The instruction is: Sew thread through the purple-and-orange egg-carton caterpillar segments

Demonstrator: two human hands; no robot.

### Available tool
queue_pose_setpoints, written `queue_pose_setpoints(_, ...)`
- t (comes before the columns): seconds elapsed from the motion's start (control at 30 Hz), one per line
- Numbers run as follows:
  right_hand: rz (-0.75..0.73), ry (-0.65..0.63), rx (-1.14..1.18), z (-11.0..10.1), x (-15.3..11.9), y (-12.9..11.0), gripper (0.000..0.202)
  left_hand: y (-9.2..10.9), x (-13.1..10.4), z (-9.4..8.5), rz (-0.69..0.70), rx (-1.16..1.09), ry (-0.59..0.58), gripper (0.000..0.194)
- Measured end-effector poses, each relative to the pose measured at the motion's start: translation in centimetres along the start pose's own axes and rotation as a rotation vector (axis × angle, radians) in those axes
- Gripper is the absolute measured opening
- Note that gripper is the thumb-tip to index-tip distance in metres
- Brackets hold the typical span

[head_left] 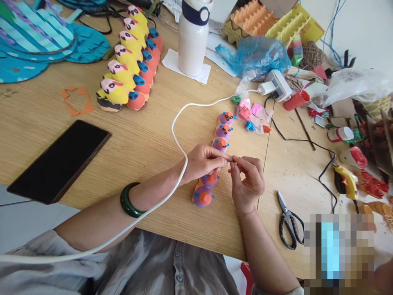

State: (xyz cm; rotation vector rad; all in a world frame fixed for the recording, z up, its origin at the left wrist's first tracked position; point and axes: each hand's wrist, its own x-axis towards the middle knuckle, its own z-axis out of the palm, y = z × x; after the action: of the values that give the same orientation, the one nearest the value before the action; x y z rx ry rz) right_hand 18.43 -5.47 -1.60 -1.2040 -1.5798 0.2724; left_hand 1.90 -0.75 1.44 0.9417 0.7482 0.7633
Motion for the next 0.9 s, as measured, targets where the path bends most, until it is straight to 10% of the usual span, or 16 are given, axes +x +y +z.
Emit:
queue_pose_setpoints(0.43, 0.652, 0.081, 0.577, 0.5, 1.0, -0.4, 0.026, 0.4, 0.7, -0.4, 0.060, -0.003, 0.277, 0.020)
queue_pose_setpoints(0.9, 0.775, 0.035, 0.639, 0.6, 1.5, -0.2, 0.045, -0.3, 1.2, -0.9, 0.165, 0.041, 0.353, 0.023)
